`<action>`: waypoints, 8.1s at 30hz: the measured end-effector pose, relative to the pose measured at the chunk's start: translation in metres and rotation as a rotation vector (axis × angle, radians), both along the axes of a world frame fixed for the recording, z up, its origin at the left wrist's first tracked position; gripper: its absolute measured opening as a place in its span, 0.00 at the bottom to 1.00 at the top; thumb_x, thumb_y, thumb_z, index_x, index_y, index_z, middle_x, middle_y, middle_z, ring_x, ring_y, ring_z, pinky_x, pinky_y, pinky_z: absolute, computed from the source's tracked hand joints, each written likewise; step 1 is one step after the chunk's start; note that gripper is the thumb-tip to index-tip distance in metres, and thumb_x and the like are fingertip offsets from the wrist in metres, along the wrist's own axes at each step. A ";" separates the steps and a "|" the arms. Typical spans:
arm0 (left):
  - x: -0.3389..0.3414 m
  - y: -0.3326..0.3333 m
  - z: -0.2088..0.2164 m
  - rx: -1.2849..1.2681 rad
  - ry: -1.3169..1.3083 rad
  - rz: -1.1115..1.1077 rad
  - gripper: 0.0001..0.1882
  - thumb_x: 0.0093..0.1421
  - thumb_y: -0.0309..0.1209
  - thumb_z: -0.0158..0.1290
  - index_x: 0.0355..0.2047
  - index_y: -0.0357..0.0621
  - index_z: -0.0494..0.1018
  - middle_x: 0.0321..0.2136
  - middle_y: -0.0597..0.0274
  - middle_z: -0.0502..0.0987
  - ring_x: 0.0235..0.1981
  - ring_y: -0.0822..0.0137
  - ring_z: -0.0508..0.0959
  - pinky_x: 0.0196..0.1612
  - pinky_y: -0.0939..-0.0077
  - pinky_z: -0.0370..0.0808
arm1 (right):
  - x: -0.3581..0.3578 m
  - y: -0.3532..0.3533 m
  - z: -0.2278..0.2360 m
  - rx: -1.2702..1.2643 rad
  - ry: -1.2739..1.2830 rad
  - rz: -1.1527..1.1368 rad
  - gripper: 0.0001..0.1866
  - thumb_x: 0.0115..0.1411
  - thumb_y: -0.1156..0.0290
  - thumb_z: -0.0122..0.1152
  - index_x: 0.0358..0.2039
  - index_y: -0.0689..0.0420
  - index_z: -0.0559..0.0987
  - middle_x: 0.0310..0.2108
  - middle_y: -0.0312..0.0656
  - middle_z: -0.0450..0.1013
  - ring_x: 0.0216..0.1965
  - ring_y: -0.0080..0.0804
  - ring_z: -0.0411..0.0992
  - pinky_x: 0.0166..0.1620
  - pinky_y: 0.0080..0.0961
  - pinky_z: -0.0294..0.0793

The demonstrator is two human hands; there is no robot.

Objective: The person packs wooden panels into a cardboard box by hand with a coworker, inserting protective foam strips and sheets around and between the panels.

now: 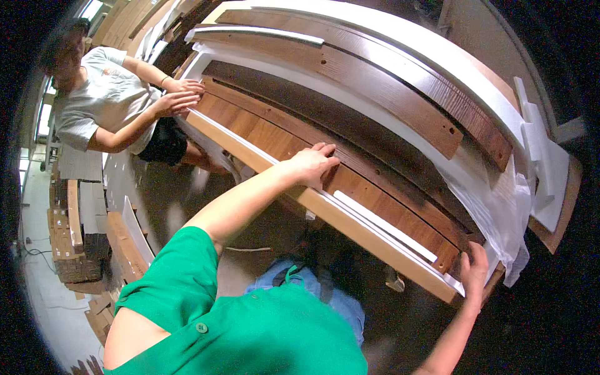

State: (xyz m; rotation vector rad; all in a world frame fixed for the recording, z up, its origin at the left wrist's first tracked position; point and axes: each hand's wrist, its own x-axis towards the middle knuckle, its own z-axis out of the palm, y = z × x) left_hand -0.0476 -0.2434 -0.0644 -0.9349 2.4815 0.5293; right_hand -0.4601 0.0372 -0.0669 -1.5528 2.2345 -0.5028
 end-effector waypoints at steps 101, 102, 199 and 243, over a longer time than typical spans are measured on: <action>-0.066 0.054 -0.006 -0.046 0.092 0.047 0.18 0.37 0.35 0.65 0.30 0.47 0.75 0.34 0.54 0.73 0.41 0.54 0.73 0.44 0.62 0.72 | -0.010 -0.132 0.055 -0.645 -0.059 0.201 0.10 0.46 0.70 0.62 0.30 0.58 0.77 0.31 0.44 0.74 0.33 0.40 0.72 0.35 0.32 0.71; -0.064 0.057 -0.001 -0.097 0.066 0.125 0.16 0.38 0.34 0.64 0.30 0.49 0.76 0.35 0.55 0.74 0.42 0.55 0.73 0.45 0.63 0.72 | -0.020 -0.150 0.083 -0.771 -0.005 -0.165 0.11 0.48 0.69 0.61 0.32 0.59 0.78 0.32 0.45 0.74 0.34 0.39 0.72 0.37 0.30 0.70; -0.059 0.043 -0.031 -0.184 0.130 0.255 0.04 0.46 0.28 0.54 0.23 0.44 0.77 0.34 0.49 0.73 0.35 0.50 0.76 0.36 0.58 0.75 | 0.001 0.015 -0.017 0.831 0.315 -0.093 0.43 0.46 0.58 0.66 0.58 0.63 0.56 0.47 0.63 0.65 0.47 0.55 0.68 0.47 0.41 0.71; 0.000 0.073 0.013 -0.375 0.936 0.425 0.08 0.52 0.30 0.57 0.32 0.42 0.75 0.32 0.58 0.78 0.37 0.60 0.78 0.44 0.69 0.74 | -0.007 -0.046 0.004 -0.276 0.417 0.050 0.28 0.52 0.69 0.58 0.54 0.58 0.65 0.47 0.56 0.67 0.49 0.49 0.66 0.52 0.37 0.64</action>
